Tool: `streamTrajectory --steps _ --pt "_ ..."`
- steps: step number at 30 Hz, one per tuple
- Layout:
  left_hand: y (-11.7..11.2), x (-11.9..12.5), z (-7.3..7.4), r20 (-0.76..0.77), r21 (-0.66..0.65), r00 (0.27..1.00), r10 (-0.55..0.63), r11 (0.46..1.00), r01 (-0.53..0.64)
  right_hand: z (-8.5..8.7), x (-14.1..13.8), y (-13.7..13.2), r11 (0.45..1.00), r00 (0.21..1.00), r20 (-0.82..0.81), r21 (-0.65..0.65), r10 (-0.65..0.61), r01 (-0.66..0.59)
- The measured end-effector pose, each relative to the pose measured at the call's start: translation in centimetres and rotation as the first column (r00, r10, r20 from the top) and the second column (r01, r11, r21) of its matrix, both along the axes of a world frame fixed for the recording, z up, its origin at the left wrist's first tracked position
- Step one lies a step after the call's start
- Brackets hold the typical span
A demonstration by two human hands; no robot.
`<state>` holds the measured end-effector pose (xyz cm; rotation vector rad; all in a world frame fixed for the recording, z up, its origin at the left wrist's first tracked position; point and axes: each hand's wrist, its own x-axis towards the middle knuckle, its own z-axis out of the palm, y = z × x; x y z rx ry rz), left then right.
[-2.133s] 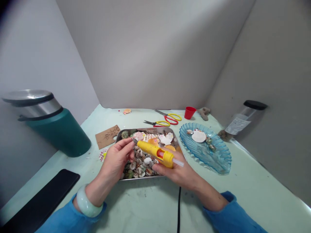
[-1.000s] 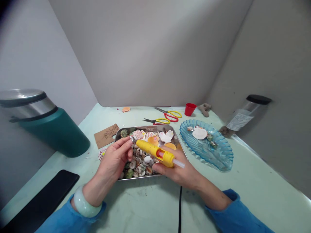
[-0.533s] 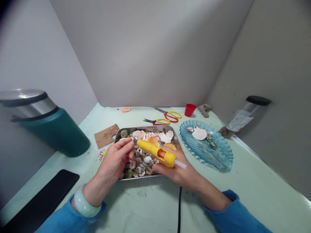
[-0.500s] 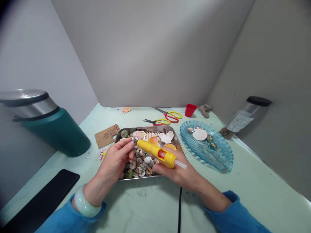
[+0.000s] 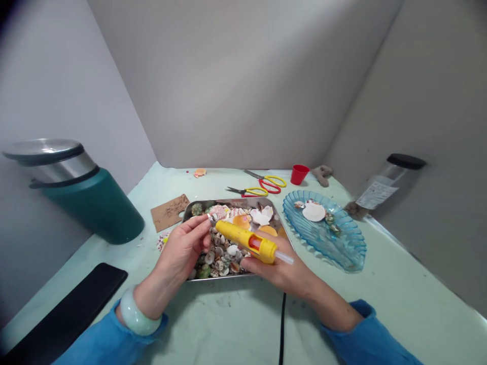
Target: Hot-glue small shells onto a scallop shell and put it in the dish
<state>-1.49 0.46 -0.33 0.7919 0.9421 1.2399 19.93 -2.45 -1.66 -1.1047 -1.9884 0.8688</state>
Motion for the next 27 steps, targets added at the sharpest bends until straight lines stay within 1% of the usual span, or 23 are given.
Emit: streamTrajectory --steps 8,15,21,27 --pt "-0.22 -0.03 0.06 -0.065 0.021 0.998 -0.015 1.0 0.016 -0.34 -0.03 -0.1 0.998 0.999 -0.027 -0.034 -0.045 0.044" --pt "-0.15 0.06 0.04 -0.046 0.019 0.998 0.044 0.999 -0.044 -0.02 -0.24 -0.07 0.999 0.999 0.009 -0.003 -0.051 0.051" --pt "-0.03 0.01 -0.09 -0.056 0.034 0.997 0.053 0.998 -0.051 0.03 -0.25 -0.08 0.999 0.998 0.036 0.003 -0.047 0.047" --pt "-0.14 0.14 -0.11 -0.118 0.072 0.99 0.083 0.995 -0.075 -0.24 -0.3 -0.03 0.997 0.998 0.024 0.04 -0.061 0.06"
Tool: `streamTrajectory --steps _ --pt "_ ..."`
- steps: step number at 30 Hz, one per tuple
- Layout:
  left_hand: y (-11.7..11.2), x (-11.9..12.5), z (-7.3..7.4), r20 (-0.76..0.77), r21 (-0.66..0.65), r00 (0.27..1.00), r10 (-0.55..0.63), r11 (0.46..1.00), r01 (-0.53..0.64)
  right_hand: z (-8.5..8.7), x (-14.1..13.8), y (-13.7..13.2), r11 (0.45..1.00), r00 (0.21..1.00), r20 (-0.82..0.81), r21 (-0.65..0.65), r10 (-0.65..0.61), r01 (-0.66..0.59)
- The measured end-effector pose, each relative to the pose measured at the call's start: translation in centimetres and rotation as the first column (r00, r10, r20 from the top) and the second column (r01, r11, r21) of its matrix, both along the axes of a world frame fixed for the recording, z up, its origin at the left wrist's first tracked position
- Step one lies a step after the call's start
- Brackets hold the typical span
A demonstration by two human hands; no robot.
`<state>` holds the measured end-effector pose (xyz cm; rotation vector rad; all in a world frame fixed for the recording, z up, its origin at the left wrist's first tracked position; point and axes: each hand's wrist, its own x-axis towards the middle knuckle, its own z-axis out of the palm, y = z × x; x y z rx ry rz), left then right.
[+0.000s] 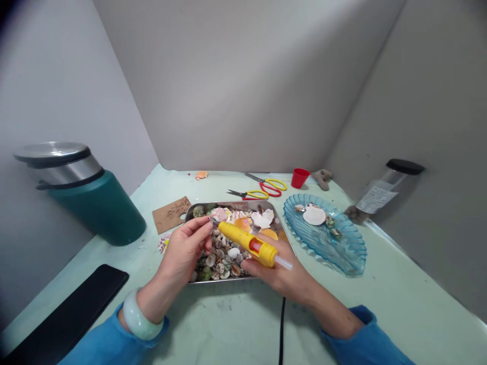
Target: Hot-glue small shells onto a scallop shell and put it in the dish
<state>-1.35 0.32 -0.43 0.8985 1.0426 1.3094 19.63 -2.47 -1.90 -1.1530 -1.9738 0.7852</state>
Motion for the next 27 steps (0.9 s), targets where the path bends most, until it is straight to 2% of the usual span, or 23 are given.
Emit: streamTrajectory --steps 9,15,27 --pt "-0.19 0.19 0.26 -0.099 0.004 0.995 0.033 0.999 -0.032 -0.34 0.08 -0.01 1.0 1.0 -0.026 -0.006 -0.016 0.016" --pt "-0.11 0.18 0.05 -0.096 -0.005 0.994 0.049 0.999 -0.049 0.03 0.0 0.0 1.0 0.999 -0.035 -0.004 0.022 -0.022" --pt "-0.17 0.13 -0.11 -0.106 0.017 0.994 0.029 0.999 -0.027 0.36 -0.25 -0.34 1.0 0.999 -0.037 -0.017 -0.007 0.006"
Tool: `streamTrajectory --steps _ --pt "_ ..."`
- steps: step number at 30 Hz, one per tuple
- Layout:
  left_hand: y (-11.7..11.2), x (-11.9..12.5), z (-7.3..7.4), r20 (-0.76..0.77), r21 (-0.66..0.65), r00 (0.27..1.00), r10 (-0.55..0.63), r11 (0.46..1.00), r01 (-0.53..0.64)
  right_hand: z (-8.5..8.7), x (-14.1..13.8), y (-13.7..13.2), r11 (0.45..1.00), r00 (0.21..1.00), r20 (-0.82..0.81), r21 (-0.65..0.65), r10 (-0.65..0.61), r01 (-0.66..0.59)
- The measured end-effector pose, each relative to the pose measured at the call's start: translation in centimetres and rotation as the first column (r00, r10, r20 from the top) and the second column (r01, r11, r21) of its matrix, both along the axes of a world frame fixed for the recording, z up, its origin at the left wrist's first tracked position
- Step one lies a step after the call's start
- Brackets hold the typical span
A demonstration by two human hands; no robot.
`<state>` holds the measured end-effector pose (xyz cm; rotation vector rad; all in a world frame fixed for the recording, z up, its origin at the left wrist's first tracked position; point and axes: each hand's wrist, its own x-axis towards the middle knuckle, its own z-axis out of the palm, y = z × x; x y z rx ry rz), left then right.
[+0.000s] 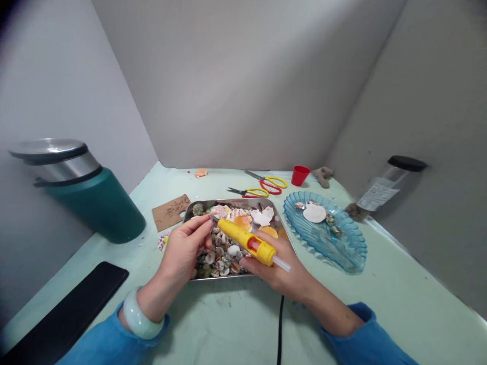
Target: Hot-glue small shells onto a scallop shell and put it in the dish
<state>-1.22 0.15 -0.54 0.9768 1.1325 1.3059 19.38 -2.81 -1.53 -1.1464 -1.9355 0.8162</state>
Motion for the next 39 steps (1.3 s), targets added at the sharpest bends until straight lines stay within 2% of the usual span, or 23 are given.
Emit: streamTrajectory --steps 14,20,26,30,39 --pt "0.14 -0.1 -0.33 0.051 -0.017 0.999 0.014 1.0 -0.013 0.15 0.12 0.03 1.0 0.998 0.056 -0.008 -0.007 0.007" --pt "-0.03 0.04 -0.21 -0.07 0.011 0.995 0.077 0.997 -0.076 0.07 0.0 0.1 1.0 0.998 0.062 0.004 -0.016 0.016" --pt "-0.45 0.4 0.34 -0.175 0.155 0.975 0.137 0.982 -0.11 0.25 -0.11 0.01 1.0 0.999 0.044 0.009 -0.019 0.018" --pt "-0.49 0.45 0.19 -0.229 0.146 0.965 0.129 0.985 -0.097 0.26 -0.17 0.05 1.0 0.999 0.044 0.017 -0.01 0.009" --pt "-0.04 0.13 -0.53 -0.069 0.023 0.997 0.047 0.999 -0.045 -0.06 -0.03 0.19 1.0 0.999 0.044 0.007 -0.008 0.007"
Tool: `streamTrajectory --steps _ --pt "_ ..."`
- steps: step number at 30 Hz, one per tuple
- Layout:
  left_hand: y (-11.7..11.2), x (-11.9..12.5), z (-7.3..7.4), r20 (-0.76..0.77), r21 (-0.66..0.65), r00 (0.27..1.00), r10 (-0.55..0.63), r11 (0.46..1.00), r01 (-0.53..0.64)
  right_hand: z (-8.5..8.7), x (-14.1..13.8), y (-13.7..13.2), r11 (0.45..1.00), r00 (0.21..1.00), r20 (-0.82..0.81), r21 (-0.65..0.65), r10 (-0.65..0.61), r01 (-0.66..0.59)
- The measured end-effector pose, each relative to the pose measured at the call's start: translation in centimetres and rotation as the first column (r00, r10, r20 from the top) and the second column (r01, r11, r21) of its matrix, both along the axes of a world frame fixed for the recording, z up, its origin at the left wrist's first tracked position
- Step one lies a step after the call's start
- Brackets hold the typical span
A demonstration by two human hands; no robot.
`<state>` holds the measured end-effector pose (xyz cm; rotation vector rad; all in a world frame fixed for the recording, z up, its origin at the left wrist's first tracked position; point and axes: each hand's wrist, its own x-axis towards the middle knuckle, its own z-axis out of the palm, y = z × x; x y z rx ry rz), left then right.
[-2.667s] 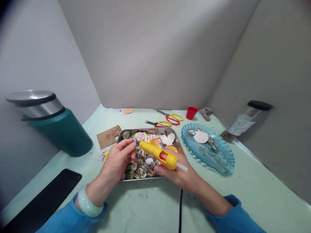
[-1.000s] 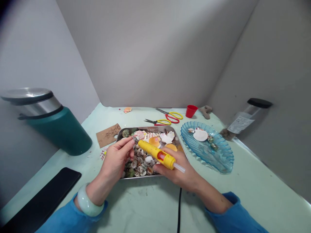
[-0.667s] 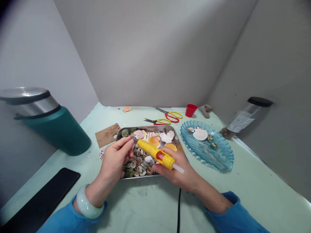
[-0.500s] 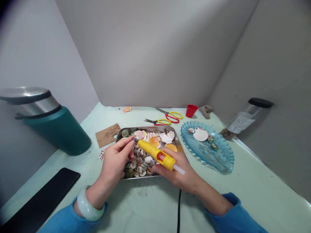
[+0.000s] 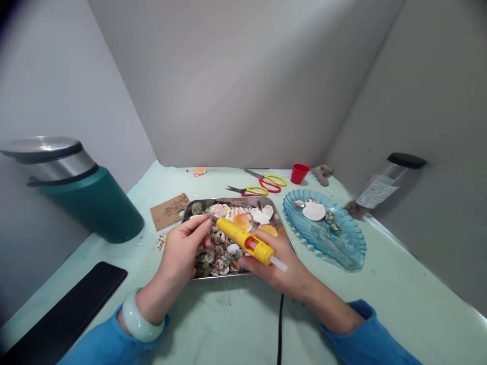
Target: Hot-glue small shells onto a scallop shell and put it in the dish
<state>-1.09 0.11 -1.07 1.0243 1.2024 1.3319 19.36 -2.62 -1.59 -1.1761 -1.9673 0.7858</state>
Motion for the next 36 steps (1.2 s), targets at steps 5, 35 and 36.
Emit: streamTrajectory --steps 5,35,36 --pt "0.15 -0.15 0.04 0.122 -0.027 0.992 -0.032 0.999 0.036 0.35 -0.03 -0.11 1.0 1.0 -0.011 -0.002 0.03 -0.03" --pt "0.24 -0.41 0.77 0.328 -0.087 0.933 -0.145 0.979 0.183 0.31 0.09 -0.1 0.999 0.999 0.013 -0.002 0.032 -0.032" --pt "0.22 -0.4 0.71 0.322 -0.08 0.934 -0.156 0.978 0.191 0.26 0.09 -0.09 0.999 0.999 0.01 -0.006 0.035 -0.035"
